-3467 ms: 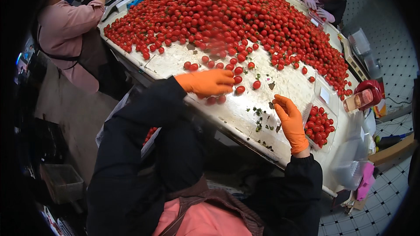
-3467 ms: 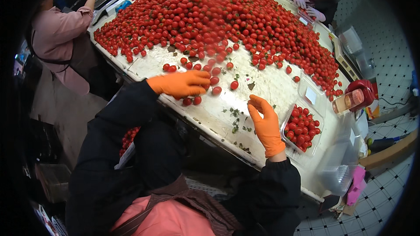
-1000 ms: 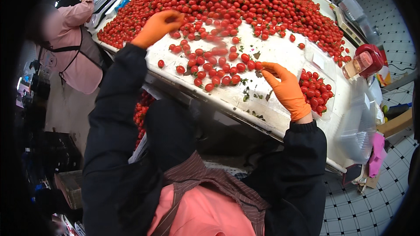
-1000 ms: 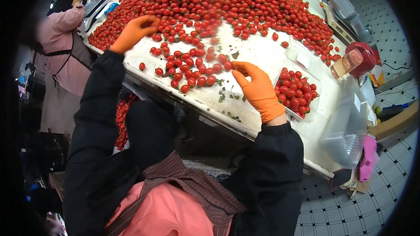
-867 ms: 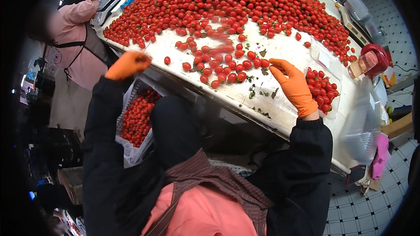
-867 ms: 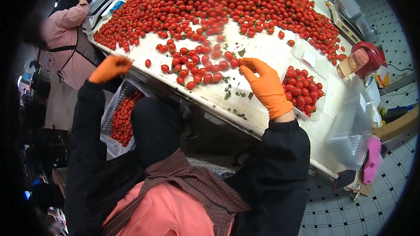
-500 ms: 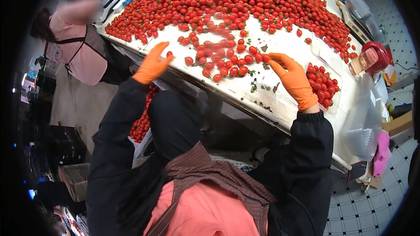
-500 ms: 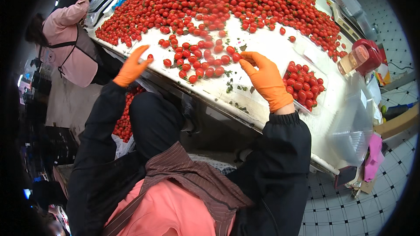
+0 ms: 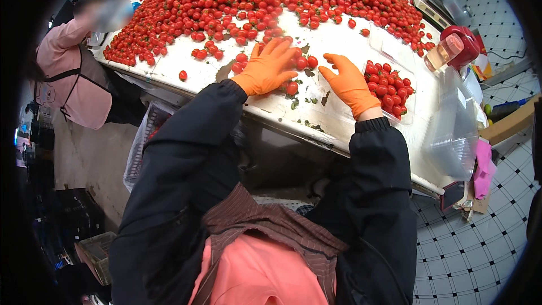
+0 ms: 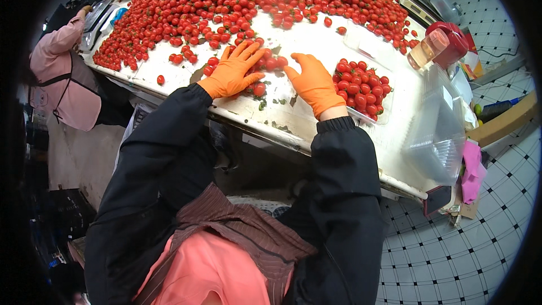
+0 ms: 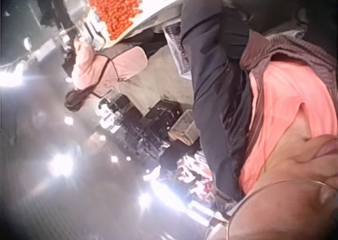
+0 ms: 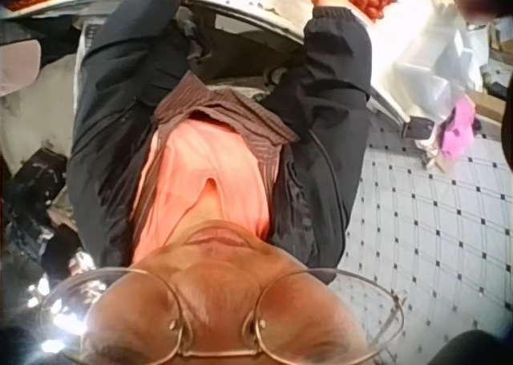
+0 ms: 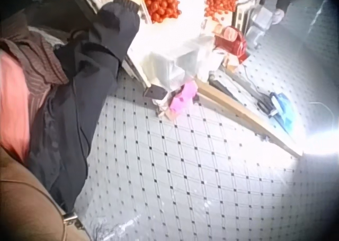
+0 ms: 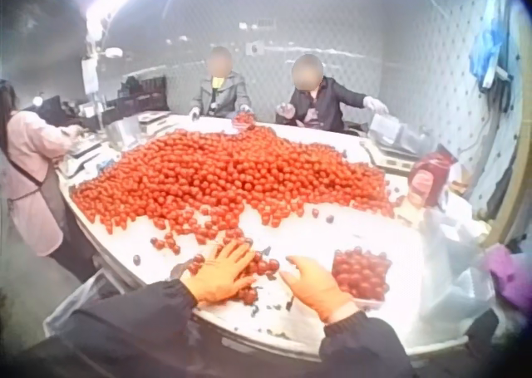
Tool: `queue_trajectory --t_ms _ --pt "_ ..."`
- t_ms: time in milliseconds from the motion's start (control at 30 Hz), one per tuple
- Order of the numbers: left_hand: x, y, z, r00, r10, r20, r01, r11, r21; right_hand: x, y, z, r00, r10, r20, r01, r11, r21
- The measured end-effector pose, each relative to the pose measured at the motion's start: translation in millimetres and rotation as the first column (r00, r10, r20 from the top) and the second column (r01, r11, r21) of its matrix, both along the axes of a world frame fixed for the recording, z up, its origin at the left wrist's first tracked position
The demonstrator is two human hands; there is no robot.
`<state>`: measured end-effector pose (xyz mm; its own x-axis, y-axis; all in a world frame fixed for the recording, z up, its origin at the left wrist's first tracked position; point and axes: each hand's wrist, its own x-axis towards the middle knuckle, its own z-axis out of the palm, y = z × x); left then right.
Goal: The person sorts cherry tomatoes on a large table, picking them by hand and placing them into clear plastic containers. The person also removes green stems and debris from the tomatoes during the process.
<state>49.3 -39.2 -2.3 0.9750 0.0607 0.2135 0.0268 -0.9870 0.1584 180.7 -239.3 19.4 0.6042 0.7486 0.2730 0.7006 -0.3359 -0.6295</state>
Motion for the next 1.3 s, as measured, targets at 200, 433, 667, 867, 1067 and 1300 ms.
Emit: queue_trajectory --t_ms 200,433,667,867,1067,1300 --pt "-17 -12 10 0.991 -0.132 0.011 0.132 0.99 -0.05 -15 7 -7 0.991 0.137 0.007 -0.137 0.99 -0.035" --pt "-41 2 29 0.966 -0.129 0.224 0.172 0.968 -0.185 -32 9 5 0.982 0.136 0.128 -0.129 0.99 -0.06" --pt "-36 -15 15 0.977 -0.177 0.122 0.188 0.978 -0.089 -32 9 2 0.986 0.129 0.11 -0.123 0.99 -0.063" --pt "-49 2 51 0.947 -0.018 0.32 0.18 0.856 -0.484 -32 8 3 0.986 0.132 0.104 -0.127 0.99 -0.056" --pt "-196 91 56 0.74 0.62 0.26 -0.385 0.708 -0.592 -19 3 1 0.993 0.101 0.06 -0.096 0.993 -0.073" --pt "-291 142 -7 0.746 0.663 0.063 -0.566 0.681 -0.464 -17 25 -13 0.963 0.057 0.262 -0.081 0.993 0.081"
